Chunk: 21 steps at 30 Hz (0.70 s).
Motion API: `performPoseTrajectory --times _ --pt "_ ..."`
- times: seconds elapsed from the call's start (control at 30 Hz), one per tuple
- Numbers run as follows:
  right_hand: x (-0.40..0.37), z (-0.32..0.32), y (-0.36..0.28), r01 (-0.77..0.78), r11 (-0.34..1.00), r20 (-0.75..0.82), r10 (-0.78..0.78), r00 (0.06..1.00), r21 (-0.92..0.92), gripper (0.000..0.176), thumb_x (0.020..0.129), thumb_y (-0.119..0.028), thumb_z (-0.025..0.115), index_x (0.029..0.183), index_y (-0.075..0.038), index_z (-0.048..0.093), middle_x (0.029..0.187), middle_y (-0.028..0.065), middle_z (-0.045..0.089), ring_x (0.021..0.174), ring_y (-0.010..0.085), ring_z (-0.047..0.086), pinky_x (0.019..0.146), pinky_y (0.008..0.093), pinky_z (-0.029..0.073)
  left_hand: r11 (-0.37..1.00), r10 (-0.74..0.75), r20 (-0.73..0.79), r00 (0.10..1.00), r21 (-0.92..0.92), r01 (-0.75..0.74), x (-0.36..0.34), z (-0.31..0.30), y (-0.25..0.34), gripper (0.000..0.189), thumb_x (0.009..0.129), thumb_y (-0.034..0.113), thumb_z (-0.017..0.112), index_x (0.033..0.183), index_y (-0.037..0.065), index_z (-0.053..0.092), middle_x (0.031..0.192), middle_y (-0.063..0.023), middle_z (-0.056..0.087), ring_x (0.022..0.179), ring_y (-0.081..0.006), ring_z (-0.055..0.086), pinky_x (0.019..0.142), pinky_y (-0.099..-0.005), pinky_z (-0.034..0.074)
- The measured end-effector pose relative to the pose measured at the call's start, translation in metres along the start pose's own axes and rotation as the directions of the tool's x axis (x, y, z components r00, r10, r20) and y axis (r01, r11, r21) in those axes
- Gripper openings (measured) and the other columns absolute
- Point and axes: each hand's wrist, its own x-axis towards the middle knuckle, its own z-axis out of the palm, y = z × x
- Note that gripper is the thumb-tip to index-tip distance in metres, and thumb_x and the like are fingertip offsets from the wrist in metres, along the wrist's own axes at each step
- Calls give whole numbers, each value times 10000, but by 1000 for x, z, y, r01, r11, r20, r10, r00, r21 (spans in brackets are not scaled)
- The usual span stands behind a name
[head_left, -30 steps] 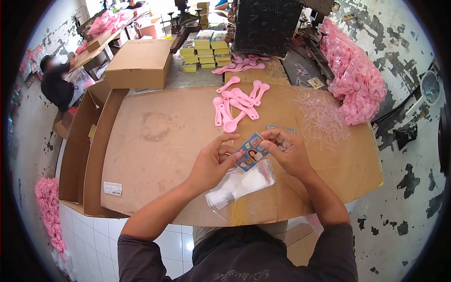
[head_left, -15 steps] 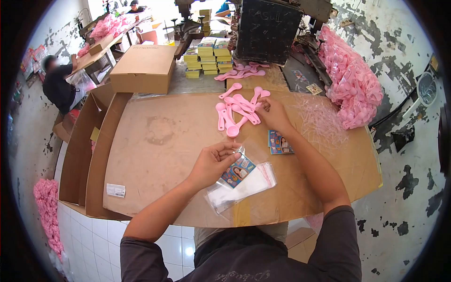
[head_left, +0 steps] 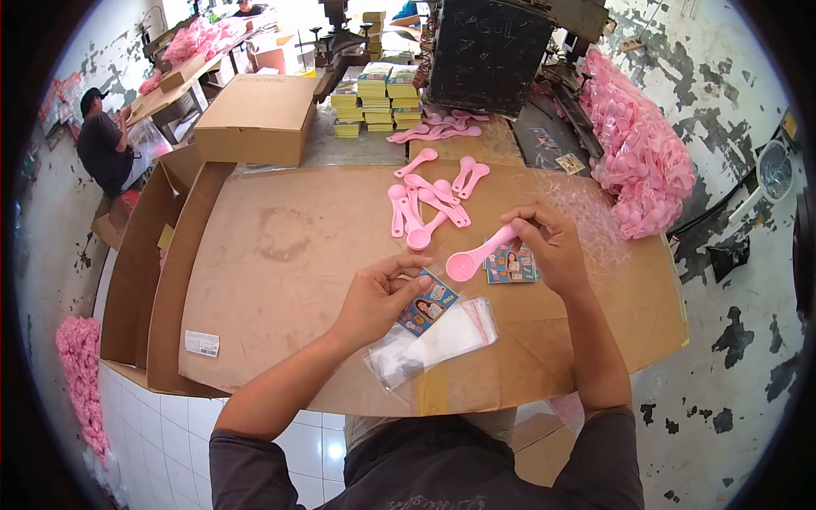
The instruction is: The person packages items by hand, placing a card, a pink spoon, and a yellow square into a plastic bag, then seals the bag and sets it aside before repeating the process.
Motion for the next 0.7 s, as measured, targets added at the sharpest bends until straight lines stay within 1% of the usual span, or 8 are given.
performPoseTrajectory --times 0.07,0.17,0.27,0.37,0.47,0.57,0.67,0.7 --pt "-3 5 -4 44 999 19 -44 999 -15 157 998 -73 632 1070 23 734 943 37 611 762 103 625 709 240 528 1000 -10 5 1000 16 10 0 2 1 317 1000 68 676 1292 -40 621 1071 -88 717 898 -82 697 755 -212 574" --pt "-8 14 -8 116 967 70 -103 992 -227 149 995 -78 648 1067 22 731 988 46 641 804 101 636 709 246 520 1000 -24 28 999 13 23 -1 4 -1 322 1003 66 671 1298 -49 615 1127 -117 724 933 -90 704 759 -220 578" --pt "-17 35 -6 -19 997 -44 22 999 76 152 993 -87 655 1082 15 726 1046 55 669 856 102 647 718 244 514 999 -36 62 997 16 35 -1 4 -5 333 1006 67 666 1311 -52 607 1155 -130 725 949 -97 706 769 -230 581" --pt "-26 44 5 -86 995 75 83 994 48 153 976 -76 678 1096 12 714 1091 71 681 971 134 653 804 278 521 1000 -21 73 997 -12 22 0 6 -7 338 1012 74 659 1324 -44 606 1143 -116 729 937 -102 704 786 -241 582" --pt "-22 43 -2 200 979 275 -200 941 25 161 967 -90 693 1103 -6 715 1083 73 683 1038 170 641 907 317 508 998 -49 110 993 -25 52 -2 4 -3 326 1020 90 652 1322 -27 620 1124 -94 734 924 -103 700 791 -245 580" --pt "-15 35 -9 58 958 259 -134 956 280 153 992 -124 659 1091 -37 737 1087 80 688 1096 196 625 962 343 488 998 -57 122 991 -34 61 -4 4 -1 299 1029 113 644 1302 -10 641 1103 -69 739 909 -94 696 767 -240 571" --pt "-17 38 -27 297 954 451 -245 858 -47 200 1030 -110 573 1111 -28 736 1146 95 688 1093 195 633 959 348 497 995 -82 124 989 -52 89 -4 4 3 262 1035 132 639 1261 1 660 1090 -51 742 896 -80 691 737 -232 558" --pt "-18 37 -27 234 972 480 -197 855 -17 206 1031 -104 570 1147 -23 720 1177 102 683 1098 195 634 964 351 498 994 -100 120 988 -26 104 -4 4 5 253 1037 136 637 1251 3 662 1087 -47 743 887 -76 689 728 -231 554"
